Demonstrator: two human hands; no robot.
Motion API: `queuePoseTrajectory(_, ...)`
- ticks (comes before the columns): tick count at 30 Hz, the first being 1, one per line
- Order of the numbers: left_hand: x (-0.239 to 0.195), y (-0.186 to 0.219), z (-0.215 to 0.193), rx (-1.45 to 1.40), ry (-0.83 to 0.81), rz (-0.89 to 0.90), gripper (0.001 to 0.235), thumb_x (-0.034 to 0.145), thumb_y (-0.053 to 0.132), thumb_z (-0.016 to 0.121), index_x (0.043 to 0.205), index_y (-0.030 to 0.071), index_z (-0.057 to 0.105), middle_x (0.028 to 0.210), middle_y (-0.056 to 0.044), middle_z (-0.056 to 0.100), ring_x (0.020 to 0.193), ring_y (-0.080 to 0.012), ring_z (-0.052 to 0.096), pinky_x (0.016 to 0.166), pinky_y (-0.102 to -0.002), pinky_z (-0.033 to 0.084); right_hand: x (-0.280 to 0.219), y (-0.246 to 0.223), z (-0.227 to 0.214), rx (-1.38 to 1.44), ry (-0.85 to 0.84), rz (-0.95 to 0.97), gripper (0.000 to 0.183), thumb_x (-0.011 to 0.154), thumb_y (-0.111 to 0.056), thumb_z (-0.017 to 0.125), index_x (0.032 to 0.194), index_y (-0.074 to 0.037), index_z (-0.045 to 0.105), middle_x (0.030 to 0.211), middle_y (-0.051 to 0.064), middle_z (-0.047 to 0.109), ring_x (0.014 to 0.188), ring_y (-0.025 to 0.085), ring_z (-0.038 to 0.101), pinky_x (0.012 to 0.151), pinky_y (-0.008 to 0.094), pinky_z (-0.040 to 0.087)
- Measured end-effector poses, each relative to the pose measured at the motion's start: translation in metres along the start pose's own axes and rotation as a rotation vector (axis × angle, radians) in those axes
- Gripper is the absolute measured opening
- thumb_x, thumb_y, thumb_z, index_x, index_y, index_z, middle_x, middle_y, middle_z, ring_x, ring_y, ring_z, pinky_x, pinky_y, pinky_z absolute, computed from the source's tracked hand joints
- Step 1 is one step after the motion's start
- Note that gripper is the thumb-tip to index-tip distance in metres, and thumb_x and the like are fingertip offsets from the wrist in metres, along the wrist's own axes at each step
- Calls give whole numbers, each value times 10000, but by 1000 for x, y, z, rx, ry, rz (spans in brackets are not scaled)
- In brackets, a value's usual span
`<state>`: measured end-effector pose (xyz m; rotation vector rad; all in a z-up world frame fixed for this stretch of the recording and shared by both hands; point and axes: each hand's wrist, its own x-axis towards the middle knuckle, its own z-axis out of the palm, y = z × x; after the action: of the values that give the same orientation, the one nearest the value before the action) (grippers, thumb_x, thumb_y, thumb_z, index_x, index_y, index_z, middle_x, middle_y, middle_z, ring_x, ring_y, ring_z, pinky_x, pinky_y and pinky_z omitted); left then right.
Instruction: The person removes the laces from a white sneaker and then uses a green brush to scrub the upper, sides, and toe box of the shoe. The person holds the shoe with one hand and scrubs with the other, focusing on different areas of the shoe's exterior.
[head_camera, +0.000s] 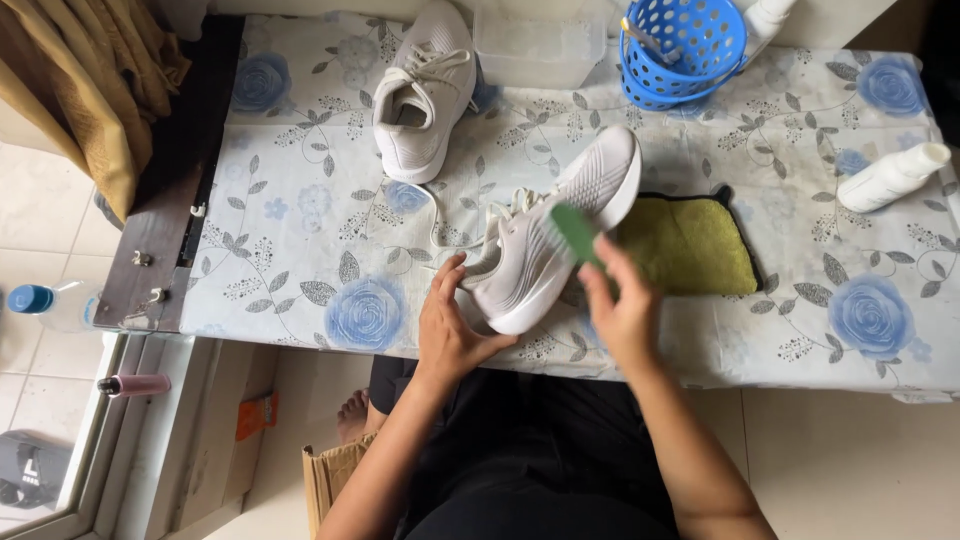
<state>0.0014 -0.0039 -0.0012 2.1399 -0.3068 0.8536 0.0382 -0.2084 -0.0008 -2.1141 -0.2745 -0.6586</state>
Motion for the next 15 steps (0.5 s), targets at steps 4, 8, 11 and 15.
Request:
queuePoseTrajectory(4,0,0,-2,-23,7,14,914,493,401,838,1158,8,349,1217,-185,478,981,-338,576,801,-425,494,9,-23,-2,16,83,51,326,844,-83,644,1166,-69,599,949,147,649,884,275,615,750,400,492)
queuePoseTrajectory(8,-3,-2,2,-17,14,25,931,460,393,852,1155,25,353,1214,-173,480,1012,-332,568,834,-414,490,-28,-42,-1,91,-155,-13,355,755,-126,694,1103,-85,633,932,113,672,875,268,638,718,350,519)
queuePoseTrajectory(11,-8,-6,3,-16,16,45,919,474,410,840,1155,26,358,1218,-172,481,1032,-335,563,842,-417,490,-16,-27,-6,95,-187,-21,354,743,-133,711,1089,-102,644,903,86,682,867,232,646,722,327,517)
queuePoseTrajectory(15,-5,-5,1,0,0,66,905,494,416,829,1159,22,359,1215,-174,481,1028,-343,561,824,-430,497,21,18,-17,69,-43,-33,298,871,-62,627,1166,-44,588,766,83,617,759,152,581,746,353,487)
